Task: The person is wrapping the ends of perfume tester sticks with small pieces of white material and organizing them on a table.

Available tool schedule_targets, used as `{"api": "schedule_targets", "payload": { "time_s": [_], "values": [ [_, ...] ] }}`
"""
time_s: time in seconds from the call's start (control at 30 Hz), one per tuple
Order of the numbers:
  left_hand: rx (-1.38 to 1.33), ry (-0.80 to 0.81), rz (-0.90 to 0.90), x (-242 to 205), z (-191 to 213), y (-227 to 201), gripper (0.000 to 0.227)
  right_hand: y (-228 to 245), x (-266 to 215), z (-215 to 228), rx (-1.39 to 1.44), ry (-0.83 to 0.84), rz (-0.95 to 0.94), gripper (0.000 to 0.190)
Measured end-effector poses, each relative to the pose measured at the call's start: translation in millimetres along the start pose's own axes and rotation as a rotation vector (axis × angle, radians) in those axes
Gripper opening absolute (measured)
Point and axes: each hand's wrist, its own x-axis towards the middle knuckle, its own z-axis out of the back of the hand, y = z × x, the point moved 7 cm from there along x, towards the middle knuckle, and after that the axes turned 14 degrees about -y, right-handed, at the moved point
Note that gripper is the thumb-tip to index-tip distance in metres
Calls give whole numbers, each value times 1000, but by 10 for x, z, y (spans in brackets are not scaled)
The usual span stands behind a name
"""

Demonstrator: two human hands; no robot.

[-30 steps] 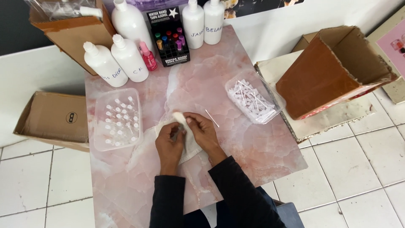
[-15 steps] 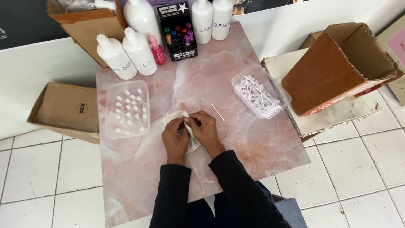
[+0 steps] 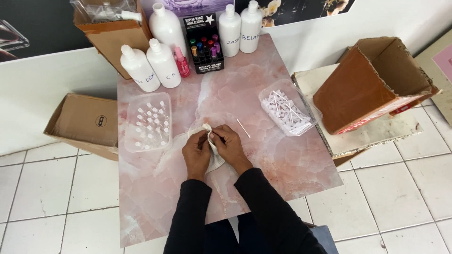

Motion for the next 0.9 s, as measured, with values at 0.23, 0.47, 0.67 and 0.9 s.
{"api": "schedule_targets", "payload": {
  "time_s": [0.23, 0.47, 0.67, 0.9],
  "values": [
    [-102, 35, 69, 50, 15, -19, 26, 47, 7, -43, -16, 50, 19, 22],
    [-97, 27, 20, 22, -8, 65, 29, -102, 1, 20, 29, -53, -42, 13],
    [-121, 34, 113, 8, -5, 88, 30, -120, 3, 52, 26, -67, -49, 4],
    [-137, 73, 172, -36, -30, 167, 27, -10, 22, 57, 97, -1, -91, 12]
  ]
}}
